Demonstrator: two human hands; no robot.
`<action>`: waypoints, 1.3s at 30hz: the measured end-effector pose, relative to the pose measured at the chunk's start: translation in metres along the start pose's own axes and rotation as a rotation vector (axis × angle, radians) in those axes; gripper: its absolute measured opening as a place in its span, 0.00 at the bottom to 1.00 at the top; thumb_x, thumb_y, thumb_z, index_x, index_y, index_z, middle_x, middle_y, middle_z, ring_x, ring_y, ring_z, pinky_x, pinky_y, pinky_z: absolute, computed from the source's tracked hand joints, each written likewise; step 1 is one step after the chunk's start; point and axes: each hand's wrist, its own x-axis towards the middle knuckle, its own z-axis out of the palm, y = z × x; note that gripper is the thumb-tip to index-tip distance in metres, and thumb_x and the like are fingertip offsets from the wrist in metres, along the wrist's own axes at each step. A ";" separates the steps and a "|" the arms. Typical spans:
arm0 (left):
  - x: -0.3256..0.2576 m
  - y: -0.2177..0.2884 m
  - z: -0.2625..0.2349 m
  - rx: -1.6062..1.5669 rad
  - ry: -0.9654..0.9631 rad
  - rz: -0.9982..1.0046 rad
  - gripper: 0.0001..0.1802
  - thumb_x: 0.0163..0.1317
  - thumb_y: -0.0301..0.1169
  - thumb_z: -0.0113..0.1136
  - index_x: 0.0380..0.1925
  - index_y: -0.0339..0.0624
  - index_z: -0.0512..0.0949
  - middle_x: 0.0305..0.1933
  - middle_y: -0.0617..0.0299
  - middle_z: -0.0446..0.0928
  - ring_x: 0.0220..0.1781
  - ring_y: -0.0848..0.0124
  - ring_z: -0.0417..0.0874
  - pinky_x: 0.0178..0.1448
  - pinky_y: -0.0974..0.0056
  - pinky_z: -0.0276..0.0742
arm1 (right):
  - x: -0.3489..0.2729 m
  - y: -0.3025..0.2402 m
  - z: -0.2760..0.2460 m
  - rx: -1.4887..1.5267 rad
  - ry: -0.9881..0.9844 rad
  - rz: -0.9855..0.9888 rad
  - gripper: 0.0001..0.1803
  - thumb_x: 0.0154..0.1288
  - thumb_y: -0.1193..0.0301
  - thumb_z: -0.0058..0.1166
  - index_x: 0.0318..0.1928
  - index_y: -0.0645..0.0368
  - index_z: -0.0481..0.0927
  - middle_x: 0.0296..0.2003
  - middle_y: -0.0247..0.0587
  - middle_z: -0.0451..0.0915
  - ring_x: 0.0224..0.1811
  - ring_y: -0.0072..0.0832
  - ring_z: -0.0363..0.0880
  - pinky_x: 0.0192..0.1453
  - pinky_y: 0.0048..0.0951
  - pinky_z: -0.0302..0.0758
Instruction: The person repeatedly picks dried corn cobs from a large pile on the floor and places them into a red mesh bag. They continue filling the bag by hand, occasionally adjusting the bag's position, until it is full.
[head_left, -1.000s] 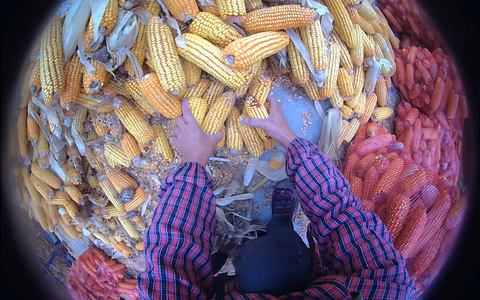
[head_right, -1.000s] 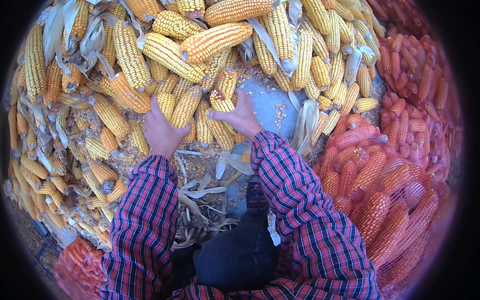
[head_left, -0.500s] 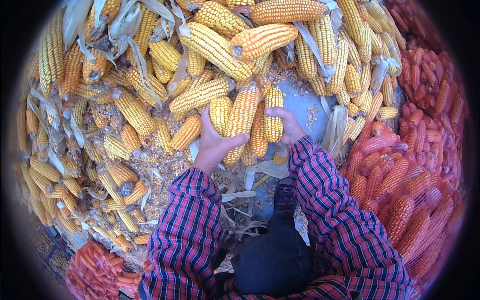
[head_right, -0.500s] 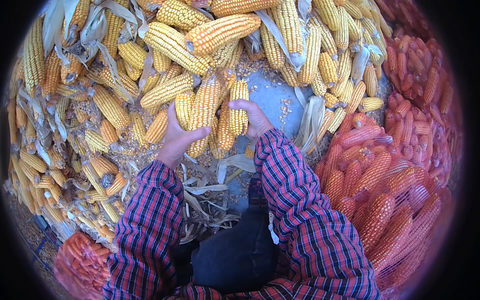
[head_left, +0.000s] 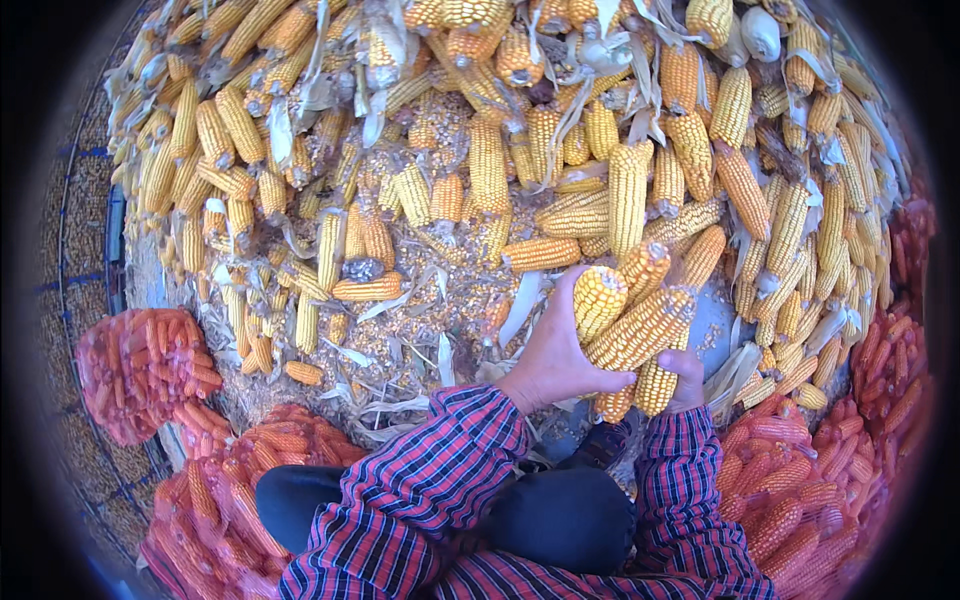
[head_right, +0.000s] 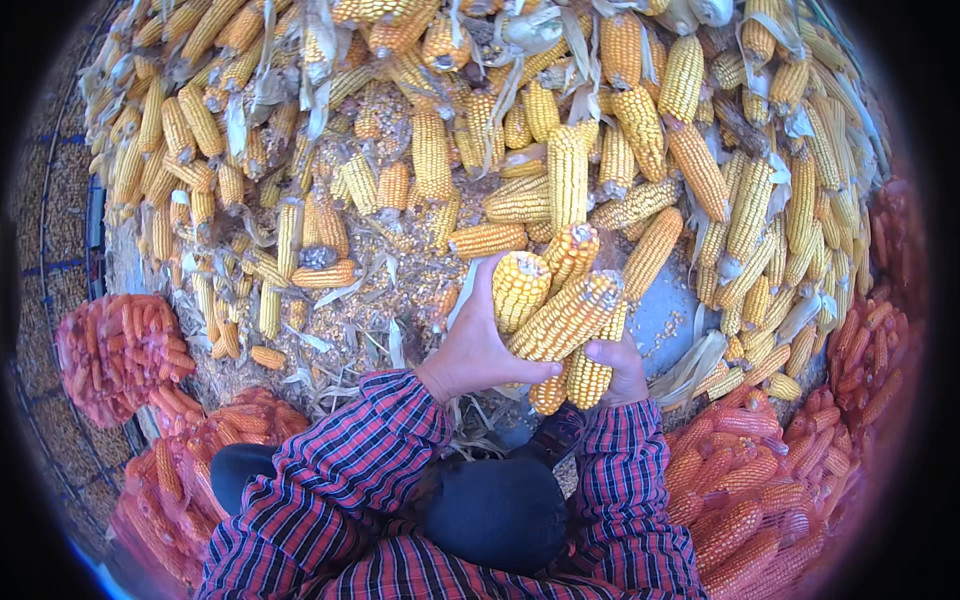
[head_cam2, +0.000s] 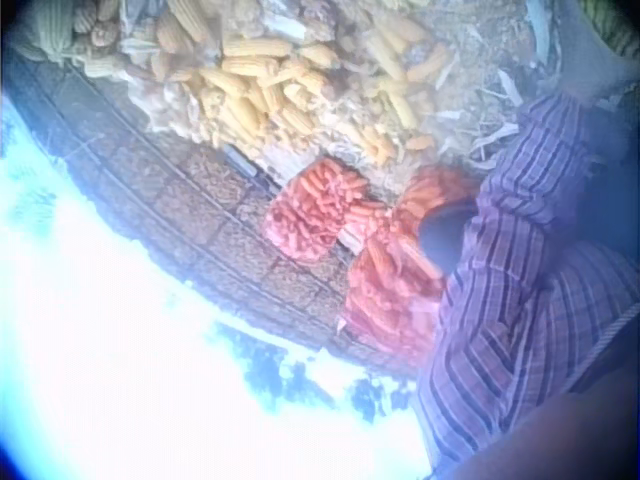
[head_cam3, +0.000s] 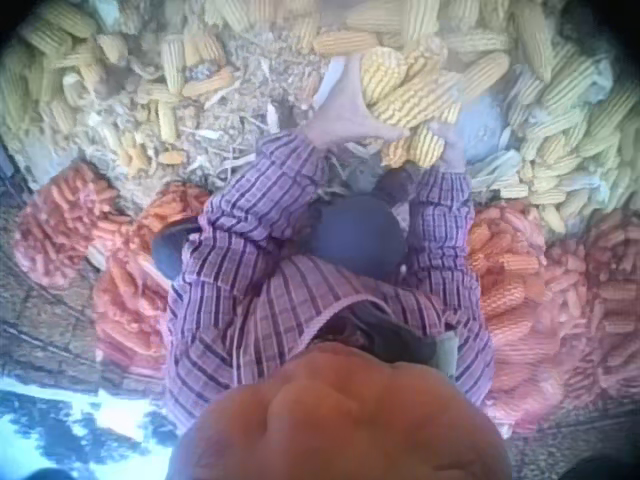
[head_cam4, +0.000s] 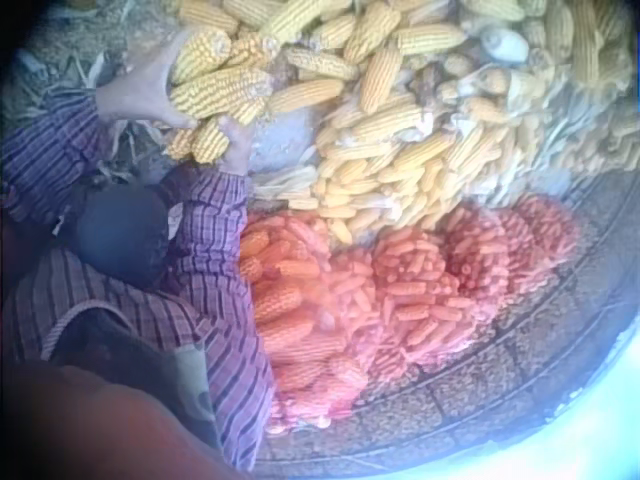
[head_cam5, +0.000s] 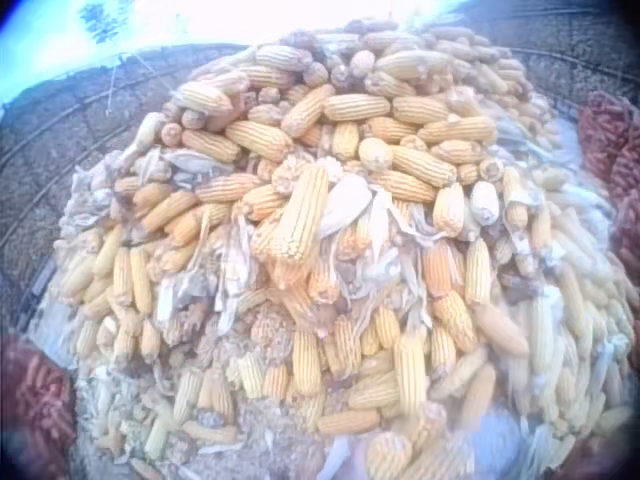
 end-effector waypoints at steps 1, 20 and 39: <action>-0.013 0.013 -0.009 -0.038 0.053 0.008 0.66 0.33 0.40 0.82 0.70 0.34 0.50 0.63 0.42 0.66 0.67 0.53 0.70 0.73 0.57 0.64 | -0.001 -0.005 0.017 -0.057 -0.053 -0.004 0.45 0.49 0.72 0.64 0.69 0.71 0.60 0.57 0.53 0.77 0.58 0.45 0.79 0.66 0.43 0.74; -0.506 0.240 -0.191 0.528 1.403 0.727 0.56 0.36 0.30 0.82 0.64 0.34 0.56 0.57 0.48 0.72 0.59 0.57 0.78 0.63 0.56 0.75 | -0.219 0.174 0.504 -0.232 -1.510 0.570 0.36 0.54 0.67 0.59 0.64 0.69 0.67 0.50 0.52 0.80 0.51 0.42 0.83 0.62 0.41 0.79; -0.717 0.125 -0.318 0.070 1.105 -0.335 0.58 0.50 0.52 0.75 0.71 0.36 0.51 0.65 0.51 0.68 0.68 0.61 0.69 0.71 0.57 0.63 | -0.262 0.438 0.638 -1.261 -1.545 0.783 0.17 0.60 0.63 0.59 0.45 0.61 0.81 0.40 0.41 0.87 0.39 0.29 0.86 0.47 0.33 0.84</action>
